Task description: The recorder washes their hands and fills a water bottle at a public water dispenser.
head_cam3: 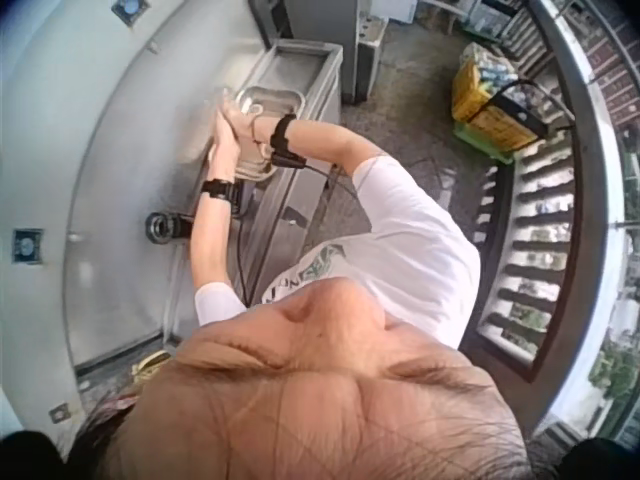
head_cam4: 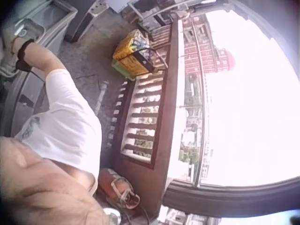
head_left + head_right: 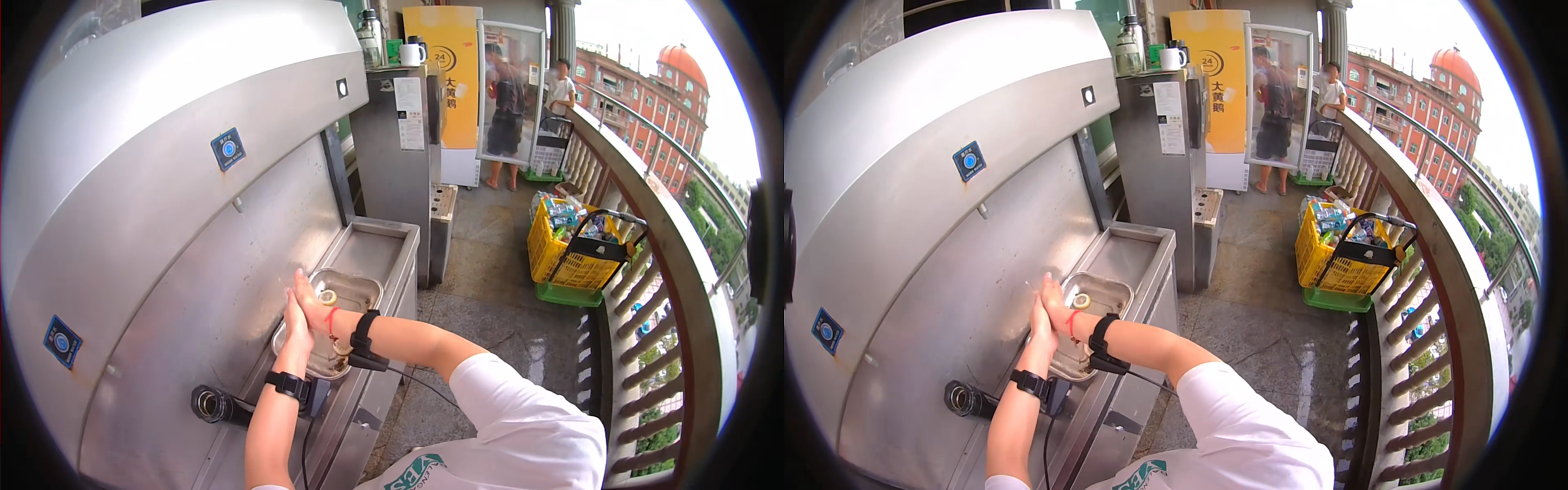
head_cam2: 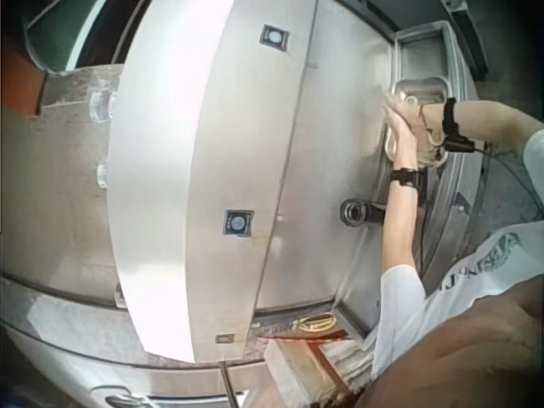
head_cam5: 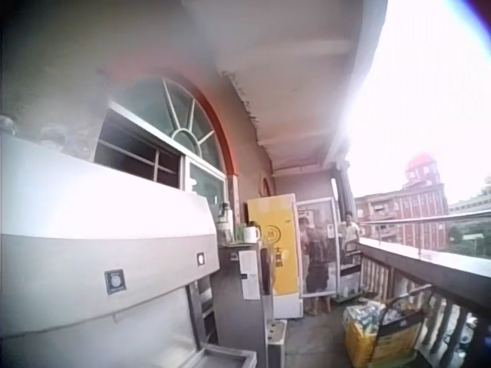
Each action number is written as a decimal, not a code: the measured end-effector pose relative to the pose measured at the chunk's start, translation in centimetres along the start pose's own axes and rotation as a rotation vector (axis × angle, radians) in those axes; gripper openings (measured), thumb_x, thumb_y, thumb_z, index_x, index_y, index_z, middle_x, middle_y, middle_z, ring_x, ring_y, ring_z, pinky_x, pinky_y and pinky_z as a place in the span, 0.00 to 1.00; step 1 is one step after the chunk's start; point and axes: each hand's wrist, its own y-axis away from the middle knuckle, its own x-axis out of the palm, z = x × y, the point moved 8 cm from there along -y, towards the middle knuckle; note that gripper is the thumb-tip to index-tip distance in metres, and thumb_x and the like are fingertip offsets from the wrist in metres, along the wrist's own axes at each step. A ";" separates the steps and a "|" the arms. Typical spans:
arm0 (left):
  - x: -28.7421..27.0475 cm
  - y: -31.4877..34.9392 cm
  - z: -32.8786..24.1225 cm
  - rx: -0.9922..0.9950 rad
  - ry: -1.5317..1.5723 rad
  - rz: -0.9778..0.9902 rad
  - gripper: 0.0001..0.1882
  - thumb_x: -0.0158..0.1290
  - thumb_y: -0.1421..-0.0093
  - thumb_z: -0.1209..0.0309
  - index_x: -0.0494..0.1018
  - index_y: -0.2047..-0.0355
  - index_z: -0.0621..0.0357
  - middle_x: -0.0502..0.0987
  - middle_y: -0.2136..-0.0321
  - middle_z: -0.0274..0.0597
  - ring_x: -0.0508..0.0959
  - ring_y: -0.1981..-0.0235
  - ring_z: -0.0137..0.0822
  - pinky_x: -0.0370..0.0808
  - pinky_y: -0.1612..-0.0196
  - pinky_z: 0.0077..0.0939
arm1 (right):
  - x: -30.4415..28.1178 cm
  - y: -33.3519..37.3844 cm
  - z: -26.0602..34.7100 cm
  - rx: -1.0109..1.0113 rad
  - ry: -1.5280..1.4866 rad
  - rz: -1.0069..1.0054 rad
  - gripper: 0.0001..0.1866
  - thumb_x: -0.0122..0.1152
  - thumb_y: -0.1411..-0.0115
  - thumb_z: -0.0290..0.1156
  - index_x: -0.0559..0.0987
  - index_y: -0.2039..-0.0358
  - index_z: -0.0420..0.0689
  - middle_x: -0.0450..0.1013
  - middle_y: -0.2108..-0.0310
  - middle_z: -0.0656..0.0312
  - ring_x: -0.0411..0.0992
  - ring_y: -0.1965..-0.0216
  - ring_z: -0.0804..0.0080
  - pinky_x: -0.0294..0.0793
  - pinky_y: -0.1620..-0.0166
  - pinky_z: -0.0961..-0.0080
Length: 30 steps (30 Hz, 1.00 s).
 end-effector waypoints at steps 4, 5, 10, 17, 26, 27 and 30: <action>-2.1 -1.5 -0.4 -0.120 0.016 -0.070 0.35 0.34 0.35 0.44 0.56 0.39 0.59 0.63 0.43 0.43 0.62 0.42 0.36 0.58 0.40 0.33 | -0.4 -0.8 -0.8 0.048 -0.117 -0.065 0.41 0.29 0.36 0.61 0.52 0.36 0.39 0.49 0.34 0.50 0.48 0.34 0.56 0.50 0.36 0.61; -2.2 -1.3 -0.7 -0.156 0.011 -0.102 0.36 0.33 0.34 0.45 0.52 0.37 0.60 0.58 0.38 0.44 0.58 0.38 0.36 0.55 0.38 0.33 | -0.5 -1.1 -1.3 0.062 -0.148 -0.085 0.41 0.29 0.36 0.61 0.52 0.36 0.39 0.48 0.34 0.50 0.48 0.34 0.55 0.50 0.36 0.60; -1.3 -0.7 -1.0 0.035 -0.230 -0.025 0.40 0.34 0.36 0.41 0.54 0.38 0.66 0.58 0.39 0.52 0.59 0.39 0.42 0.57 0.39 0.36 | -2.6 -3.8 -1.6 0.125 -0.285 -0.173 0.42 0.28 0.37 0.63 0.50 0.35 0.39 0.46 0.33 0.49 0.47 0.34 0.53 0.51 0.36 0.57; -4.1 2.1 -2.3 -0.032 -0.327 -0.161 0.37 0.36 0.36 0.42 0.58 0.40 0.63 0.64 0.42 0.47 0.64 0.42 0.39 0.60 0.41 0.37 | 1.1 -2.6 -4.0 0.261 -0.305 -0.223 0.40 0.31 0.36 0.61 0.56 0.38 0.38 0.53 0.36 0.47 0.52 0.36 0.52 0.53 0.38 0.56; -0.9 2.1 -1.7 -0.031 -0.311 -0.068 0.36 0.37 0.35 0.44 0.57 0.39 0.62 0.62 0.41 0.47 0.63 0.41 0.38 0.59 0.40 0.33 | -1.7 0.4 -0.2 0.224 -0.367 -0.271 0.38 0.31 0.35 0.57 0.57 0.38 0.36 0.53 0.36 0.48 0.50 0.35 0.60 0.50 0.36 0.68; -1.6 1.9 -2.0 -0.088 -0.167 -0.094 0.38 0.39 0.36 0.44 0.55 0.38 0.64 0.59 0.39 0.48 0.59 0.38 0.38 0.54 0.38 0.33 | -2.1 0.1 -0.5 0.234 -0.363 -0.247 0.38 0.31 0.35 0.57 0.57 0.38 0.36 0.53 0.36 0.48 0.50 0.35 0.60 0.49 0.36 0.68; -0.5 2.6 -1.1 -0.175 -0.105 -0.131 0.42 0.39 0.36 0.42 0.51 0.37 0.67 0.50 0.35 0.49 0.48 0.33 0.38 0.43 0.33 0.32 | -3.5 -1.8 -0.8 0.255 -0.356 -0.186 0.38 0.32 0.34 0.56 0.57 0.38 0.34 0.53 0.36 0.47 0.50 0.35 0.60 0.48 0.35 0.67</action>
